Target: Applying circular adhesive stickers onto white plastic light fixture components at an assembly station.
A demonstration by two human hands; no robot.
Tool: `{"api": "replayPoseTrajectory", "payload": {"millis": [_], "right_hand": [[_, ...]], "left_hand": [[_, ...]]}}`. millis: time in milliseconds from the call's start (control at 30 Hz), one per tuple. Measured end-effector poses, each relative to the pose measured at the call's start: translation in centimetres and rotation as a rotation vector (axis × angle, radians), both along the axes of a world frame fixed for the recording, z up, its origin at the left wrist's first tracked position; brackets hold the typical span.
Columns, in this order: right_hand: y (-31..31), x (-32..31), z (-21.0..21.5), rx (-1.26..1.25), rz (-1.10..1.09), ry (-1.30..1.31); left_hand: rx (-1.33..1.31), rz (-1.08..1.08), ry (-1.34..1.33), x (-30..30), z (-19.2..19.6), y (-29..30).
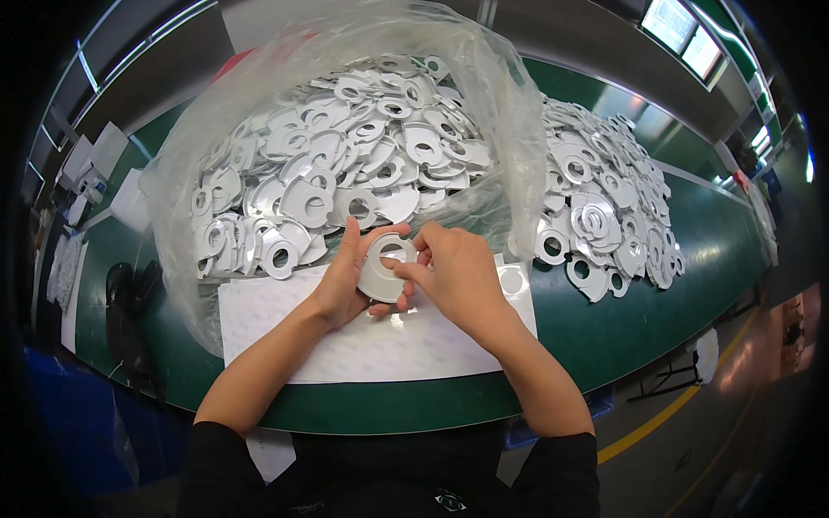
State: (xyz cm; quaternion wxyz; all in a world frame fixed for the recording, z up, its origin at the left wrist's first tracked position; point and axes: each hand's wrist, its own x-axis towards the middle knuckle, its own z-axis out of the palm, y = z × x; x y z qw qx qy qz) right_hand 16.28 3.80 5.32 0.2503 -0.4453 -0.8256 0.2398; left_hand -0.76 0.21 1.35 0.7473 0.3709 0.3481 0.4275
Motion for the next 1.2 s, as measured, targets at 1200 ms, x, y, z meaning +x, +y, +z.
{"api": "replayPoseTrajectory", "payload": {"millis": [1200], "right_hand": [[2.9, 2.2, 1.2, -0.269, -0.046, 0.784]], "left_hand": [[0.946, 0.365, 1.565, -8.6, 3.2, 1.5]]}}
